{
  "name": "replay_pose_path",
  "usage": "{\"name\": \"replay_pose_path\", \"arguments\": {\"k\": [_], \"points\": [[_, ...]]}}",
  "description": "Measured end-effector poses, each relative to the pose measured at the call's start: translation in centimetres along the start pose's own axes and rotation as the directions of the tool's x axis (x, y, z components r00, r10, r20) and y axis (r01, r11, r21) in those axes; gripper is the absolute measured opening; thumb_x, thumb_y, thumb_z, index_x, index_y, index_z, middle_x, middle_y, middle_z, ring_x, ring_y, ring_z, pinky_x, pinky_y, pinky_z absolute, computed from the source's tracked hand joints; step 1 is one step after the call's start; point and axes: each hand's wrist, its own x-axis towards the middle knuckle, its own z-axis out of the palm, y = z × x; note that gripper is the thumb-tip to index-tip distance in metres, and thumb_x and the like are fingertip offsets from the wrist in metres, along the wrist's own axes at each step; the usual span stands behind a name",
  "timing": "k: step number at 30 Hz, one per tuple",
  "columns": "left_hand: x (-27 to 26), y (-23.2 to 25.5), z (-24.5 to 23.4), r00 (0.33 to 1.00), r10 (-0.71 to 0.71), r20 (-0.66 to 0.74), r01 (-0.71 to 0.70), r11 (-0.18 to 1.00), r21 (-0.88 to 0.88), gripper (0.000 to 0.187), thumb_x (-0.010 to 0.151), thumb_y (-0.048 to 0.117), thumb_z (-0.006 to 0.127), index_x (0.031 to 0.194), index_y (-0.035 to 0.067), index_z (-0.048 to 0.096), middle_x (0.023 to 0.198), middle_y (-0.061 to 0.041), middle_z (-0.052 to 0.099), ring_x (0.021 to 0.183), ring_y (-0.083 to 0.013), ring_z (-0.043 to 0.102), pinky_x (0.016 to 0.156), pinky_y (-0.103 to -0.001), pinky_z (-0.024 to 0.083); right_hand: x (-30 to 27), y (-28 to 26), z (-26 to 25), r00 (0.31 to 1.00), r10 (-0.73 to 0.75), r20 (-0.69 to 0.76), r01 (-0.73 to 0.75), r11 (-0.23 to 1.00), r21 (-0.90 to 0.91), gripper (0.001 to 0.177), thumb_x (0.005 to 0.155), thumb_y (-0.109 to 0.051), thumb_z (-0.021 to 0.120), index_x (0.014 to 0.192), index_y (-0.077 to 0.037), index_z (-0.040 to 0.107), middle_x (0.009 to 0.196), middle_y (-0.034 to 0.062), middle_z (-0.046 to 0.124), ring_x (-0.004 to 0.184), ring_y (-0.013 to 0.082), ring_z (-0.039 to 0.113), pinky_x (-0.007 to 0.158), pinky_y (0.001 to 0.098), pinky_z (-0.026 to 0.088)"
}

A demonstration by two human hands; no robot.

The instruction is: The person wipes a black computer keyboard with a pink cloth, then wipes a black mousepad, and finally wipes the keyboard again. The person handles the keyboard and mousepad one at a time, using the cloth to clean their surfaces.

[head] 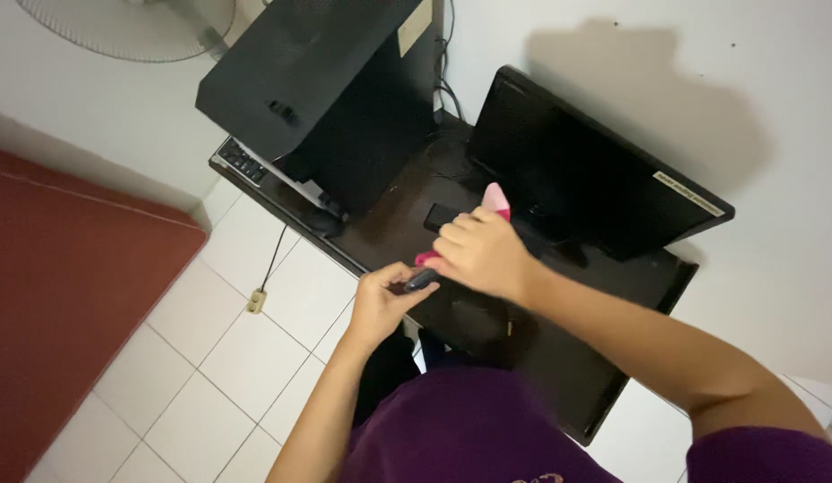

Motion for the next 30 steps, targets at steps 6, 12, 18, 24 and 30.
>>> {"name": "replay_pose_path", "arguments": {"k": [6,12,18,24,30], "points": [[0.8,-3.3,1.6,1.000,-0.002,0.011,0.001,0.996,0.084,0.019,0.069,0.011,0.081,0.071,0.011,0.062,0.064,-0.005,0.071,0.061,-0.0290,0.063,0.064,-0.033,0.052,-0.5,-5.5,2.7,0.998,0.003,-0.055,0.001,0.998,0.067,0.033,0.105,-0.039,0.052,0.079,-0.019,0.053,0.077,-0.0020,0.046,0.069,0.0182,0.050,0.069,0.0343,0.041],[-0.2,0.1,1.8,0.999,-0.027,-0.042,0.032,0.993,0.113,0.028,0.066,0.015,0.090,0.075,0.007,0.065,0.066,-0.012,0.072,0.062,-0.0282,0.070,0.060,-0.035,0.050,-1.7,1.5,3.0,0.961,-0.106,-0.255,0.109,0.994,-0.003,0.039,0.104,-0.034,0.043,0.067,-0.022,0.047,0.068,-0.0026,0.042,0.060,0.0204,0.045,0.064,0.0346,0.041],[0.2,-1.8,2.0,0.997,-0.026,-0.067,0.038,0.984,0.175,0.030,0.062,0.015,0.092,0.071,0.012,0.064,0.061,-0.007,0.068,0.057,-0.0224,0.067,0.057,-0.032,0.049,-1.8,-1.9,3.3,0.959,0.122,-0.257,-0.123,0.992,0.011,0.034,0.100,-0.034,0.046,0.071,-0.018,0.056,0.072,0.0034,0.046,0.070,0.0256,0.051,0.081,0.0486,0.041],[-0.4,-4.7,1.9,0.997,0.062,-0.037,-0.062,0.998,0.011,0.037,0.058,0.039,0.100,0.069,0.020,0.070,0.057,0.000,0.069,0.052,-0.0152,0.059,0.057,-0.027,0.049,-5.9,-5.0,6.1,0.968,0.096,-0.231,-0.045,0.975,0.219,0.048,0.106,-0.049,0.037,0.118,-0.020,0.073,0.111,0.0030,0.069,0.104,0.0233,0.063,0.098,0.0490,0.040],[-0.7,3.5,2.2,0.987,-0.158,-0.041,0.159,0.987,0.023,0.033,0.065,0.010,0.094,0.085,0.005,0.068,0.087,-0.009,0.082,0.079,-0.0282,0.080,0.063,-0.033,0.062,-4.2,-2.0,4.6,0.816,0.526,-0.241,-0.398,0.812,0.427,0.071,0.107,-0.030,0.043,0.161,0.010,0.019,0.165,0.0336,0.019,0.154,0.0435,0.020,0.125,0.0557,0.015]]}}
